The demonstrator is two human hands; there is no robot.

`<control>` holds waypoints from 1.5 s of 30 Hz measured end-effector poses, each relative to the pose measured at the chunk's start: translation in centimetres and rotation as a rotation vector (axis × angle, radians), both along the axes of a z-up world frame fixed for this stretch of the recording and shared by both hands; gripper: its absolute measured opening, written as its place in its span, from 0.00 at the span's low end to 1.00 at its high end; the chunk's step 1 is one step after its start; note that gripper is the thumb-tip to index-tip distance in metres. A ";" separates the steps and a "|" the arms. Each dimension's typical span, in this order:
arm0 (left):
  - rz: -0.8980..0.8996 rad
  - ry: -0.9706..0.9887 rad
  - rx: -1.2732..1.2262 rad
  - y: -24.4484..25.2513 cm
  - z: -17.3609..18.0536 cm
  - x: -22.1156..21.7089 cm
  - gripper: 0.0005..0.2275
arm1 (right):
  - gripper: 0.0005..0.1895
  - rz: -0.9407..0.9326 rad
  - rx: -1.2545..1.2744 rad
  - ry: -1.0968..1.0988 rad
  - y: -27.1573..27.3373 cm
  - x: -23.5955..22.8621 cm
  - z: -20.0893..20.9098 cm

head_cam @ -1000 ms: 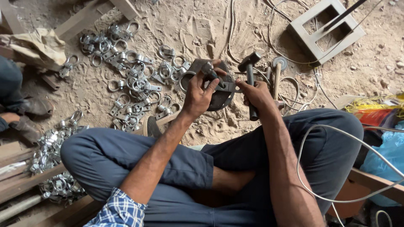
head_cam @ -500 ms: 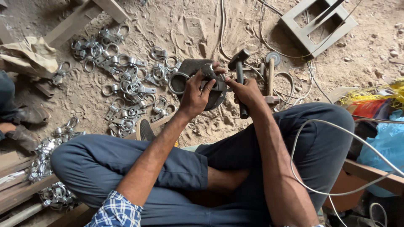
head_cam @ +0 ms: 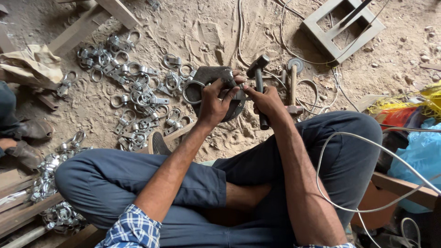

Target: The person sits on the ground and uses a hammer to strike metal parts placed on a small anvil. They repeatedly pick up metal pieces, position them on the anvil, and hit them with the hammer to shape or flatten them.

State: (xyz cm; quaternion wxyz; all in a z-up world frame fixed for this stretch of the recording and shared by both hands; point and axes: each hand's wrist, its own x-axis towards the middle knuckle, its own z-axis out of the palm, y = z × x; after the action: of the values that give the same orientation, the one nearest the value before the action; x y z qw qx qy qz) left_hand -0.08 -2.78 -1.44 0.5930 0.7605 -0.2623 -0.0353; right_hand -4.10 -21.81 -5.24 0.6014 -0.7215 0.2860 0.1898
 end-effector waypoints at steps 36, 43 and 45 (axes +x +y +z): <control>0.148 -0.056 0.083 -2.0 -3.0 -0.7 0.15 | 0.15 -0.019 -0.626 -0.642 2.2 -9.5 25.9; 0.159 -0.075 0.066 -2.3 -2.6 -0.8 0.16 | 0.11 0.280 -0.563 -0.487 4.2 -8.8 21.4; 0.214 -0.224 0.059 -2.0 -3.0 -0.8 0.18 | 0.11 0.287 -0.546 -0.594 3.5 -10.0 20.8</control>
State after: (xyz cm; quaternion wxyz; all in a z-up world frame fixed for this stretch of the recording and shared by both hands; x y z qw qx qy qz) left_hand -0.90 -4.83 -4.40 0.5376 0.8004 -0.2431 0.1057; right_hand -14.14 -18.29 15.58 0.4120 -0.9100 0.0367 -0.0273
